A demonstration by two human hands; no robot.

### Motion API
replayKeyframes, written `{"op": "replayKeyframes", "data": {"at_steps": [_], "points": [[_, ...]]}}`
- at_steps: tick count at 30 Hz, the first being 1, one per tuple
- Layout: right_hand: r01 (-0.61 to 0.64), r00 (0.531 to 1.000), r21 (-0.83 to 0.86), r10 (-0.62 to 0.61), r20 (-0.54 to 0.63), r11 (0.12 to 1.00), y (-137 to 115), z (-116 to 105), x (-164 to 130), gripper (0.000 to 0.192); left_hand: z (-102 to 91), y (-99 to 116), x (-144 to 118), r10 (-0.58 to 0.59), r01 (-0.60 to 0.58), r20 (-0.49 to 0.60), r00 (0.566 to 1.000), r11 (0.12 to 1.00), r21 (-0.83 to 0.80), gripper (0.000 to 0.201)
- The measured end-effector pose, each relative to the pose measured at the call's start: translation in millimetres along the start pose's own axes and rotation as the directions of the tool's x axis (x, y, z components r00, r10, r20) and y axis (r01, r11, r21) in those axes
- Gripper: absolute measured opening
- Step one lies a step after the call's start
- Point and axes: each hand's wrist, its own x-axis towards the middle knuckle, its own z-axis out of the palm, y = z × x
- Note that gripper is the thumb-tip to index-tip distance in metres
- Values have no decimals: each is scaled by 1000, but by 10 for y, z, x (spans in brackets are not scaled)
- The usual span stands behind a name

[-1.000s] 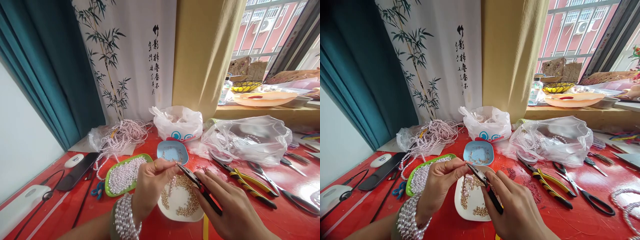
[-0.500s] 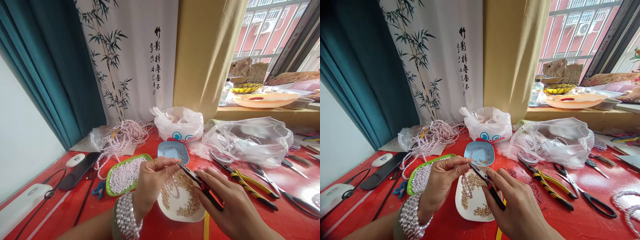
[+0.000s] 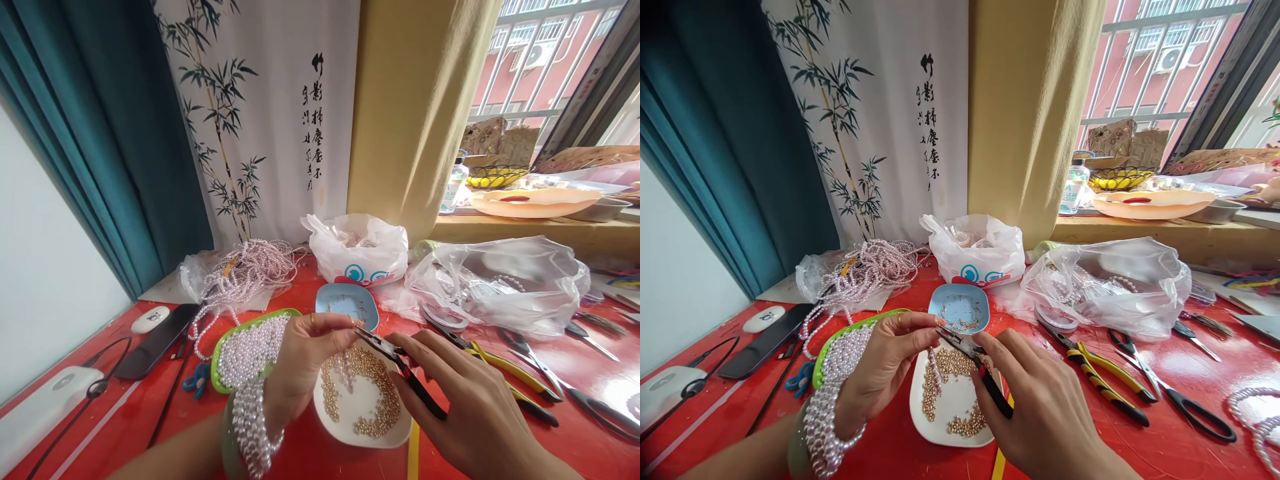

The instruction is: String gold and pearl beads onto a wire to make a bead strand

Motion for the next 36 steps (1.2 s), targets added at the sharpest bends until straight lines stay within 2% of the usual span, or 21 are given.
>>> {"op": "replayKeyframes", "data": {"at_steps": [4,8,13,15,18,21,23,29,36], "points": [[-78,989,141,59,136,987,-28,-44,26,29,18,14,5,-39,38,-20,999,998,-52,11],[-84,993,82,77,88,993,-30,-70,47,31,23,34,16,-43,43,-8,999,997,-63,12],[-88,988,153,66,140,984,29,-102,40,32,3,70,43,-70,64,-58,996,993,-99,11],[-112,986,136,92,142,984,51,-106,34,32,-16,67,50,-53,50,-55,997,998,-48,11],[-131,985,126,115,128,983,55,-104,31,31,-48,40,53,35,-30,-46,998,994,104,11],[-114,987,119,98,130,986,22,-104,37,28,-69,18,54,145,-132,-31,989,957,258,9],[-106,988,127,90,126,986,-9,-102,43,26,-69,18,54,178,-165,-13,984,933,319,8],[-116,987,129,99,130,985,-51,-77,46,24,-37,43,46,180,-167,-4,984,921,351,4],[-70,990,101,57,127,992,7,-42,6,25,-58,29,40,170,-162,7,985,923,350,4]]}}
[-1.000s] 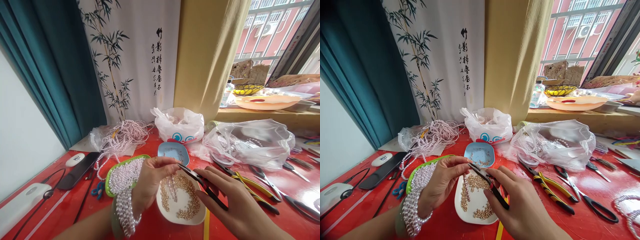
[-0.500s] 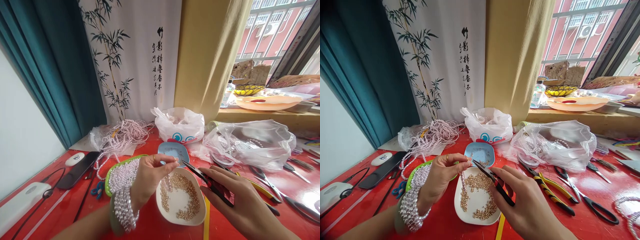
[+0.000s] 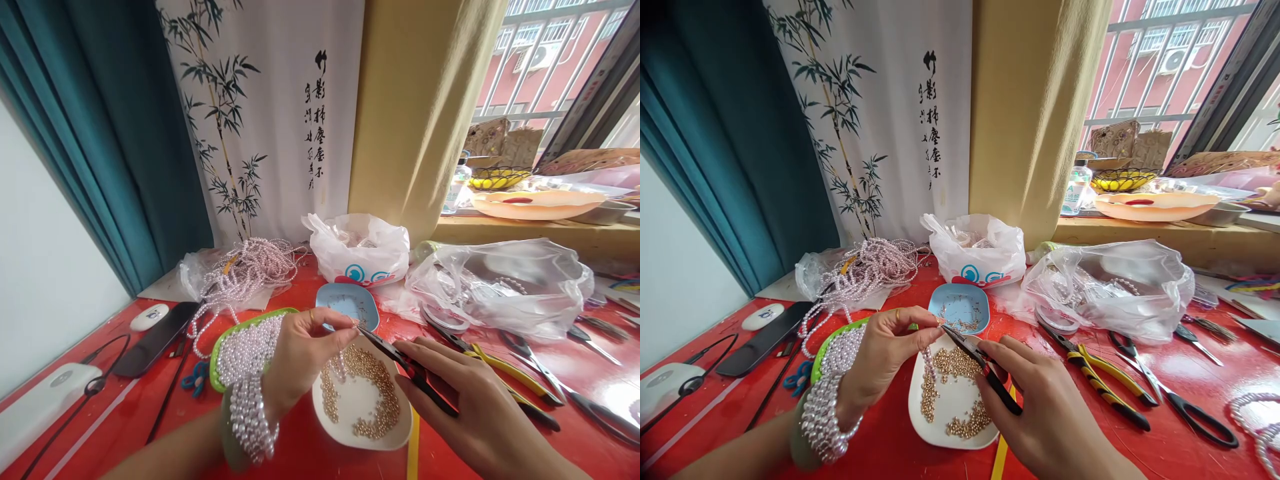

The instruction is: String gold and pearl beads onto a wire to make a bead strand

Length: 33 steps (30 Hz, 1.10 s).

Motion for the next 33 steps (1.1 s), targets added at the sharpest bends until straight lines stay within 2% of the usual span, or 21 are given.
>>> {"op": "replayKeyframes", "data": {"at_steps": [6,10,13,20,27,33], "points": [[6,1000,-22,-7,-12,1000,18,-6,14,22,4,-8,0,-52,53,22,998,994,-92,6],[-3,1000,-1,3,15,1000,6,-27,18,16,12,4,10,-166,185,96,981,948,-258,8],[-39,998,19,38,42,999,-23,-31,26,13,18,19,19,-237,260,107,966,904,-340,10],[-99,991,98,89,101,990,-73,-14,41,13,27,16,28,-302,313,91,949,868,-387,13],[-168,980,149,148,136,974,-71,43,29,15,31,-9,30,-247,258,76,966,893,-369,10],[-264,961,283,226,163,922,-111,64,23,22,18,-58,17,-82,96,56,995,948,-304,7]]}}
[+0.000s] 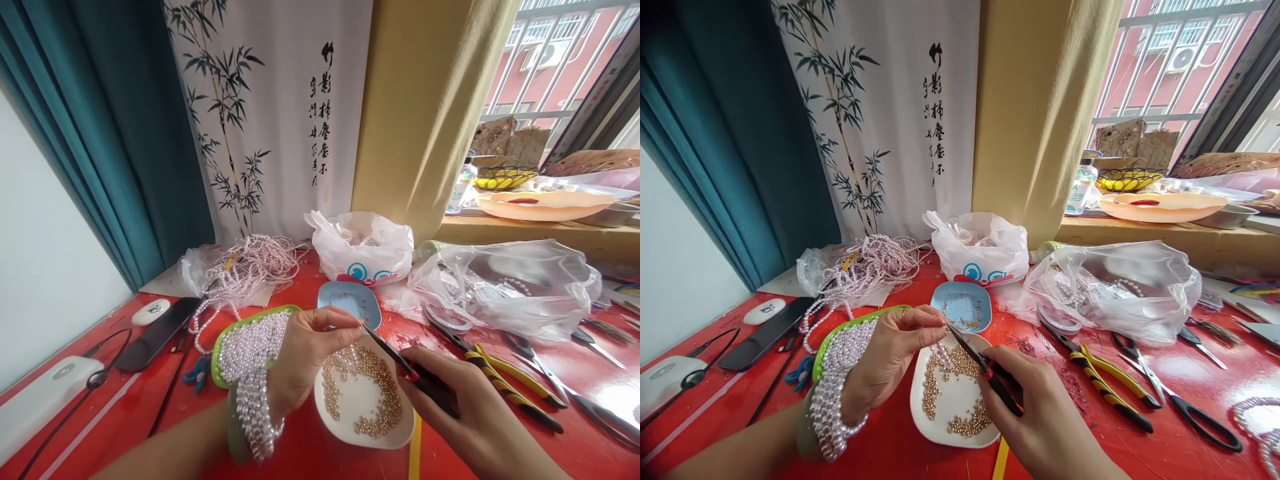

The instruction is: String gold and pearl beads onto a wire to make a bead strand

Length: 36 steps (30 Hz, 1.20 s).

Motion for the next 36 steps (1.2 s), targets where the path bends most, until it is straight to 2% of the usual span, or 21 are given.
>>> {"op": "replayKeyframes", "data": {"at_steps": [9,15,17,19,23,25,32,36], "points": [[-116,992,87,112,52,989,-11,47,18,28,-3,-46,-8,209,-194,-48,977,956,218,6],[-152,982,184,170,-84,971,-119,98,-40,21,30,-71,-76,320,-286,-45,946,895,342,2],[-172,976,226,197,-91,959,-127,105,-66,21,41,-72,-93,340,-304,-38,940,881,362,2],[-187,976,238,207,-61,953,-108,106,-83,23,41,-67,-96,303,-272,-38,952,897,349,4],[-172,984,224,179,-13,959,-61,109,-84,23,14,-50,-65,67,-47,-65,996,961,274,18],[-167,984,232,178,-24,958,-69,116,-80,23,1,-35,-49,13,1,-49,999,961,276,24],[-148,977,183,172,-126,972,-110,147,-101,21,11,56,-72,80,-122,126,989,918,377,19],[-84,983,143,105,-149,986,-62,162,-111,19,12,63,-90,89,-138,149,985,922,362,19]]}}
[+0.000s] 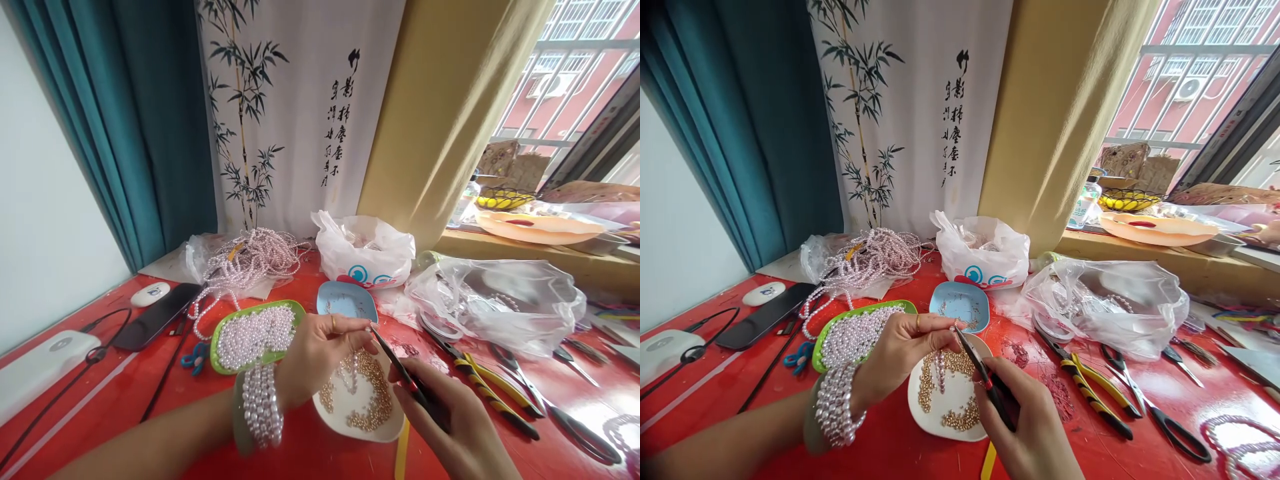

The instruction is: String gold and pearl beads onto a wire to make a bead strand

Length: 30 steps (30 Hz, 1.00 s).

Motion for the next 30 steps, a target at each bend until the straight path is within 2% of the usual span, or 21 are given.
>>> {"op": "replayKeyframes", "data": {"at_steps": [5,7,9,12,14,17,20,24,28,30], "points": [[108,994,-81,-109,-4,991,53,-7,5,16,3,-5,-25,-14,14,-1,1000,1000,-25,19],[134,991,-102,-133,19,986,65,-17,12,15,-3,-1,-32,29,-28,-18,999,999,26,19],[144,989,-112,-140,42,983,73,-28,18,15,-15,5,-35,129,-125,-24,991,983,134,18],[108,992,-101,-101,69,989,70,-36,13,18,-38,5,-38,318,-301,4,948,895,329,17],[67,995,-85,-60,85,994,55,-32,-1,19,-53,-3,-42,405,-379,34,914,818,433,18],[27,998,-63,-23,64,998,21,-13,-27,21,-74,-24,-50,465,-440,90,881,733,519,21],[49,999,-61,-48,16,997,11,3,-44,18,-93,-34,-46,477,-468,140,868,691,551,23],[191,979,-221,-202,-27,956,74,-15,-48,16,-112,15,-31,421,-441,167,892,726,528,22],[306,935,-433,-353,-28,848,156,-62,-47,17,-105,77,-33,343,-369,139,929,830,419,19],[326,922,-488,-387,-26,810,173,-76,-41,17,-83,79,-33,265,-276,80,961,904,326,17]]}}
